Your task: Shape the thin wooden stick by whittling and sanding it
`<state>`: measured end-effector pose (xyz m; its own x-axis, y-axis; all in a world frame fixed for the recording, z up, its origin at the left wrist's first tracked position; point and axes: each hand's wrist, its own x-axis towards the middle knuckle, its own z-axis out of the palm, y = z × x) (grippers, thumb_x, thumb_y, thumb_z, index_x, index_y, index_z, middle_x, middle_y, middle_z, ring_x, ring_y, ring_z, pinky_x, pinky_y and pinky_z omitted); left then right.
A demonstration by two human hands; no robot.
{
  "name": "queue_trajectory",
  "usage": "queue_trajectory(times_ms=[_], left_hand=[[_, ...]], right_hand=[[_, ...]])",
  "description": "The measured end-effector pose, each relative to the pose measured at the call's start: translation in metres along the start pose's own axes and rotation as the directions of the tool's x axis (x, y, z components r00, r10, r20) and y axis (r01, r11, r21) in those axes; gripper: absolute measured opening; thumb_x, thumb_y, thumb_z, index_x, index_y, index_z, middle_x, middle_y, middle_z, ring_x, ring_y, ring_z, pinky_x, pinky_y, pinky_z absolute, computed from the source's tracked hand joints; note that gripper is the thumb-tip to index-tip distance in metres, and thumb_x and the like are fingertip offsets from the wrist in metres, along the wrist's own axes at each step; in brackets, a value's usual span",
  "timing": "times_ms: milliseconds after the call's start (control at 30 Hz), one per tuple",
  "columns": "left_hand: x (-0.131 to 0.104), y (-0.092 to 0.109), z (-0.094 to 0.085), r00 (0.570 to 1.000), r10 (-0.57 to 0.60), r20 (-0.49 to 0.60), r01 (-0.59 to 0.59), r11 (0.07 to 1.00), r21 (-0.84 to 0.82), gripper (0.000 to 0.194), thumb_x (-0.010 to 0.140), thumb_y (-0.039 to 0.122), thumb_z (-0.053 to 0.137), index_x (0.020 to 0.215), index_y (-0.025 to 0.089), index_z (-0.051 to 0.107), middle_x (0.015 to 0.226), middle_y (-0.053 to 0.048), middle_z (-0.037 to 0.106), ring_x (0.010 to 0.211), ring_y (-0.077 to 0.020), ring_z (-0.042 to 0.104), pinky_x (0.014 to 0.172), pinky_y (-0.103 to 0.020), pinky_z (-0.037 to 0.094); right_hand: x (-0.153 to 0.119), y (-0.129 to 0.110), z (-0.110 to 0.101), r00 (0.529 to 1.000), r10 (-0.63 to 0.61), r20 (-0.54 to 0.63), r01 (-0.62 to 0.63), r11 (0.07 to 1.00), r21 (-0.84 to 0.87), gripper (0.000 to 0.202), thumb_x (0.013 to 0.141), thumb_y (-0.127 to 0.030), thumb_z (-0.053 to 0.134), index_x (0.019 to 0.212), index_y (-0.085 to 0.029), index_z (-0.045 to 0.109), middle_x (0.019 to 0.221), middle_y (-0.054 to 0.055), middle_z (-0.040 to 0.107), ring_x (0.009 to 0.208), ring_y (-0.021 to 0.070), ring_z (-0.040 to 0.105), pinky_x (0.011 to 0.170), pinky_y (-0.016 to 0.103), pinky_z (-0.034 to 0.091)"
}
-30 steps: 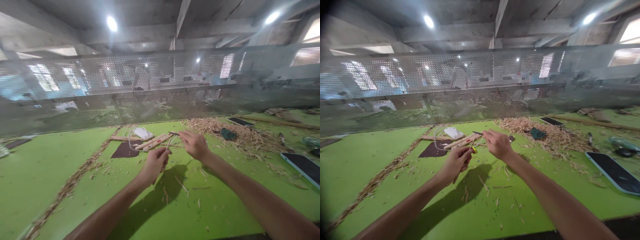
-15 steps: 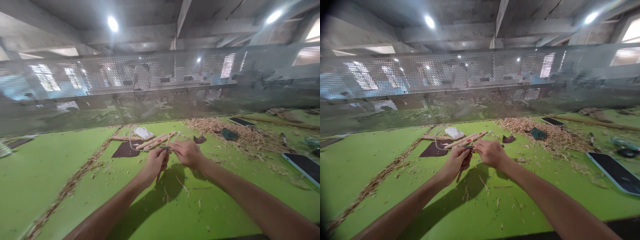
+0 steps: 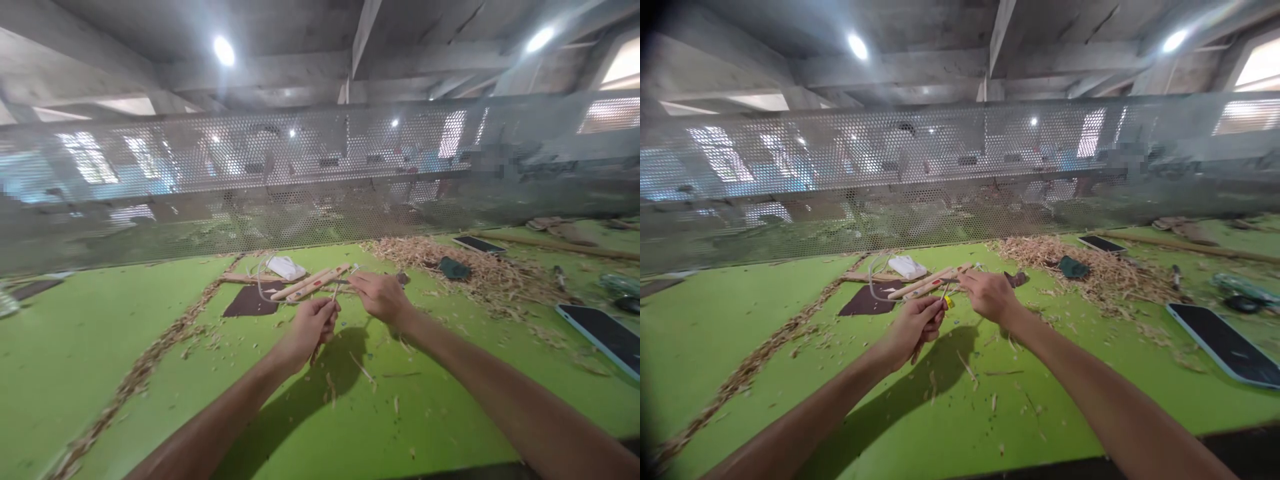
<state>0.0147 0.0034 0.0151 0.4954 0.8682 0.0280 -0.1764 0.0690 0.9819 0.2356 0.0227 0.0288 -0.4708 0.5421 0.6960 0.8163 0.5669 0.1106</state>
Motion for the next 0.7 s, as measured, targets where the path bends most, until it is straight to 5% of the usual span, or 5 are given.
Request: queue_trajectory(times_ms=[200, 400, 700], left_hand=[[0.003, -0.004, -0.002, 1.0, 0.012, 0.028, -0.012, 1.0, 0.016, 0.037, 0.091, 0.05, 0.072, 0.096, 0.014, 0.063, 0.069, 0.006, 0.046, 0.05, -0.0055, 0.034, 0.046, -0.02, 0.024], [0.006, -0.007, -0.008, 1.0, 0.029, 0.013, -0.029, 1.0, 0.011, 0.037, 0.091, 0.051, 0.073, 0.093, 0.016, 0.062, 0.068, 0.005, 0.048, 0.049, -0.0058, 0.036, 0.044, -0.019, 0.024], [0.004, -0.005, -0.007, 1.0, 0.003, 0.027, -0.003, 1.0, -0.022, 0.04, 0.091, 0.053, 0.074, 0.093, 0.015, 0.062, 0.069, 0.006, 0.046, 0.051, -0.0055, 0.035, 0.045, -0.019, 0.025]], right_hand=[[-0.001, 0.011, -0.002, 0.991, 0.019, -0.129, -0.02, 1.0, -0.006, 0.034, 0.106, -0.019, 0.048, 0.126, -0.012, 0.075, 0.101, 0.011, 0.08, 0.072, 0.0182, 0.069, 0.054, 0.027, 0.048], [0.002, -0.017, 0.002, 0.989, -0.113, -0.095, 0.12, 0.99, 0.078, 0.026, 0.104, -0.017, 0.051, 0.104, -0.013, 0.076, 0.087, 0.007, 0.077, 0.066, 0.0164, 0.065, 0.054, 0.026, 0.046], [0.001, -0.015, 0.002, 0.991, -0.125, -0.047, 0.126, 0.992, 0.029, 0.025, 0.106, -0.018, 0.05, 0.108, -0.015, 0.075, 0.093, 0.009, 0.079, 0.072, 0.0189, 0.068, 0.059, 0.028, 0.046]])
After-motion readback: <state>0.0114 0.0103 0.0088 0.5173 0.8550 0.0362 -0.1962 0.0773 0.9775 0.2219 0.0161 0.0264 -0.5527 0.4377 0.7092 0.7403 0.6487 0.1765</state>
